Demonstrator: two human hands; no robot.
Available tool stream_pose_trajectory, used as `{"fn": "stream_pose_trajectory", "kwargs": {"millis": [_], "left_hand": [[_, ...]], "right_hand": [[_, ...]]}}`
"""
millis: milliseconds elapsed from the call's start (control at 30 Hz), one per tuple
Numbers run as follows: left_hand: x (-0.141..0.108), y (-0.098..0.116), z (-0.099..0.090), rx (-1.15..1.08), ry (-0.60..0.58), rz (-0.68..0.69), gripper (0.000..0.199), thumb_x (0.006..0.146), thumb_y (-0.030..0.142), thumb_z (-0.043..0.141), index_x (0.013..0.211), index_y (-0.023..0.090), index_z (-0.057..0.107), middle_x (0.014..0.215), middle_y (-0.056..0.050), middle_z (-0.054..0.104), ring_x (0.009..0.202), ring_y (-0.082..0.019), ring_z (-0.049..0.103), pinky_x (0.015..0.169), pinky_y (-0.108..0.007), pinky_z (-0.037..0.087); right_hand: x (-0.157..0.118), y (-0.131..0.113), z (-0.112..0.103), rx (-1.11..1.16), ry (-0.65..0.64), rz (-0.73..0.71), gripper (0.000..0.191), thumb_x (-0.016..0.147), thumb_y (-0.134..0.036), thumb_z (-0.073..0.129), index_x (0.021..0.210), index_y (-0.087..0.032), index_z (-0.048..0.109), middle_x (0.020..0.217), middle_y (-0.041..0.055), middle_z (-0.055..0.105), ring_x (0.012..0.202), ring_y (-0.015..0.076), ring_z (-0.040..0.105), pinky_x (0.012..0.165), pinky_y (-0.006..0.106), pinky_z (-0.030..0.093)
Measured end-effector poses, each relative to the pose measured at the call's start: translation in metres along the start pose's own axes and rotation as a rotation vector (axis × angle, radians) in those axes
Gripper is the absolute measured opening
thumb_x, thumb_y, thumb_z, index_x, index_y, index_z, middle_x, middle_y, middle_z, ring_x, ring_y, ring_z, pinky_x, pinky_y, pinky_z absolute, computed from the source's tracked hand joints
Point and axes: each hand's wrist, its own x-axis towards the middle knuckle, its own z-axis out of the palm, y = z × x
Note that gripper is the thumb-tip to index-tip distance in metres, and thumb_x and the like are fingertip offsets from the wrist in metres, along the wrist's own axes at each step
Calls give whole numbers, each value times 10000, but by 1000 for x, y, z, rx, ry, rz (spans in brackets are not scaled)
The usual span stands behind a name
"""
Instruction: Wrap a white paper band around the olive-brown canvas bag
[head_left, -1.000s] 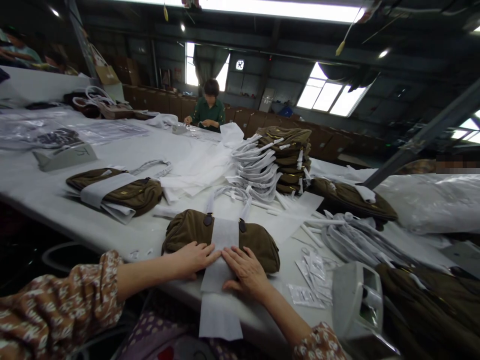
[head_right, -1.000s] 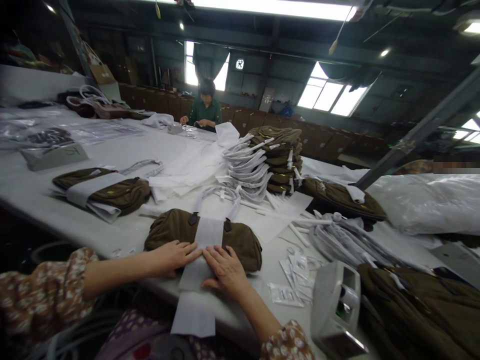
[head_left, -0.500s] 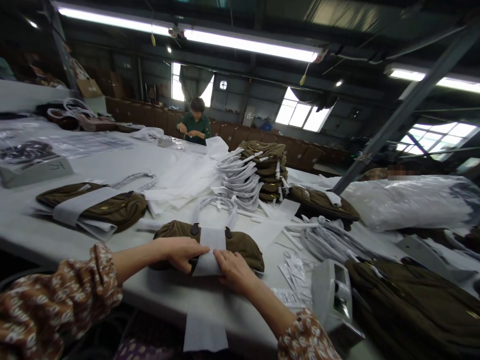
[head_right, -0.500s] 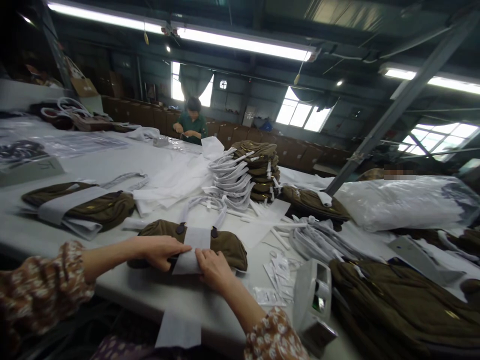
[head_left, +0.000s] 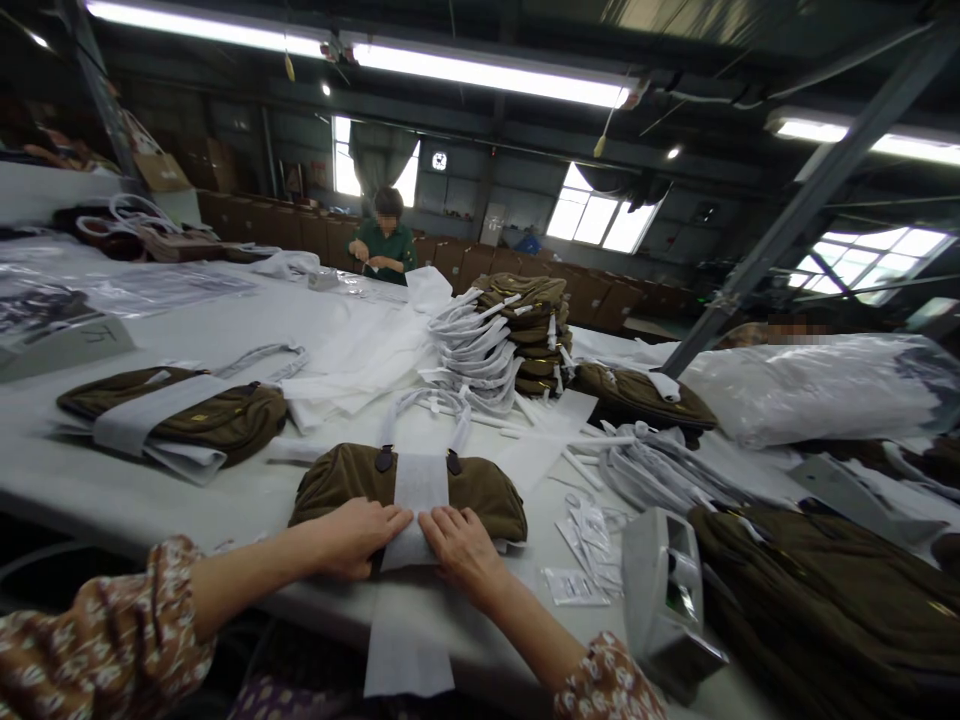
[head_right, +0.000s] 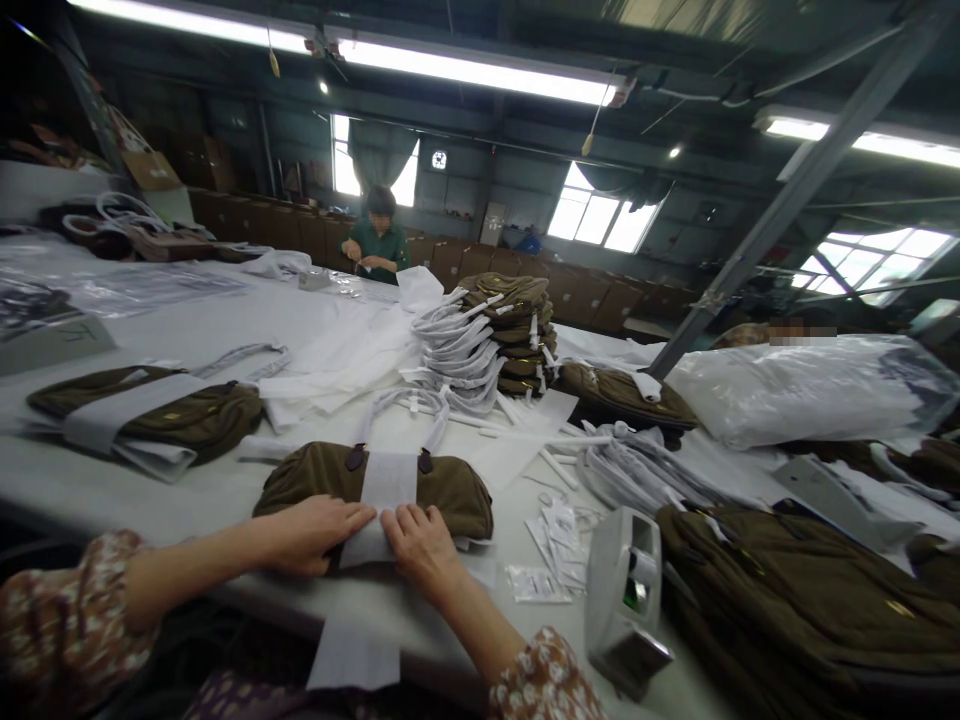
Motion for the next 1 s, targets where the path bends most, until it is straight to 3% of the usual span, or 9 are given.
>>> {"fn": "stream_pose_trajectory", "kwargs": {"millis": [100, 167, 333, 467, 600, 667, 767, 900, 1000], "left_hand": [[3, 14, 13, 43, 97, -74, 763, 658, 465, 682, 1299, 135, 431, 1260, -183, 551, 1170, -371, 505, 990, -537, 385], [10, 24, 24, 79, 160, -148, 769, 673, 533, 686, 1275, 109, 461, 1311, -207, 512, 1246, -380, 430, 1030, -547, 340], [23, 36, 49, 116, 167, -247, 510, 792, 194, 572, 1281, 103, 460, 1289, -190, 540, 1151, -302, 532, 949, -438, 431], [20, 37, 57, 114, 196, -244, 550, 809, 133, 491, 1349, 107, 387, 1330, -177, 507, 1192, -292, 500, 974, -431, 412], [18, 39, 58, 115, 213, -234, 623, 759, 126, 539, 1359, 111, 372, 1310, -171, 511, 1160, -300, 507, 961, -443, 421], [19, 38, 57, 143, 218, -222, 580, 785, 124, 522, 1349, 111, 387, 1287, -175, 523, 1133, -294, 523, 941, -444, 434], [22, 33, 50, 222, 243, -169, 467, 853, 118, 452, 1319, 100, 426, 1210, -180, 566, 1058, -288, 565, 879, -438, 466], [20, 21, 37, 314, 326, -134, 393, 879, 89, 403, 1261, 130, 486, 1096, -144, 609, 929, -264, 598, 823, -427, 481], [16, 19, 45, 348, 359, -150, 404, 875, 88, 418, 1270, 144, 486, 1146, -137, 602, 955, -258, 595, 847, -414, 475]], "right_hand": [[1, -2, 4, -6, 28, -7, 596, 788, -262, 658, 1317, -188, 394, 1227, 126, 563, 1150, 252, 497, 908, 411, 409], [3, -3, 6, 8, 30, 3, 573, 812, -257, 627, 1329, -183, 391, 1247, 133, 559, 1166, 255, 493, 926, 430, 409], [-12, -2, -5, 119, 14, 7, 568, 842, -232, 550, 1375, -147, 375, 1362, 154, 500, 1266, 272, 427, 1046, 496, 324], [-64, -9, -25, 285, -52, -88, 669, 817, -275, 545, 1438, -199, 310, 1504, 104, 341, 1406, 257, 225, 1157, 496, 118], [-97, -29, -16, 401, -130, -129, 670, 799, -303, 550, 1430, -238, 335, 1524, 88, 307, 1413, 251, 214, 1151, 471, 173], [-91, -38, 1, 396, -47, -60, 576, 793, -261, 557, 1357, -243, 441, 1481, 100, 381, 1374, 260, 299, 1111, 472, 271], [-70, -46, 22, 347, 203, 49, 334, 784, -156, 543, 1099, -242, 617, 1297, 96, 573, 1210, 241, 492, 1001, 421, 421], [-57, -53, 34, 237, 412, 16, 251, 777, -131, 536, 982, -237, 633, 1213, 119, 616, 1185, 253, 523, 947, 432, 466], [-61, -60, 39, 157, 468, 4, 196, 826, -172, 509, 970, -240, 623, 1194, 140, 624, 1177, 255, 540, 930, 460, 472]]}}
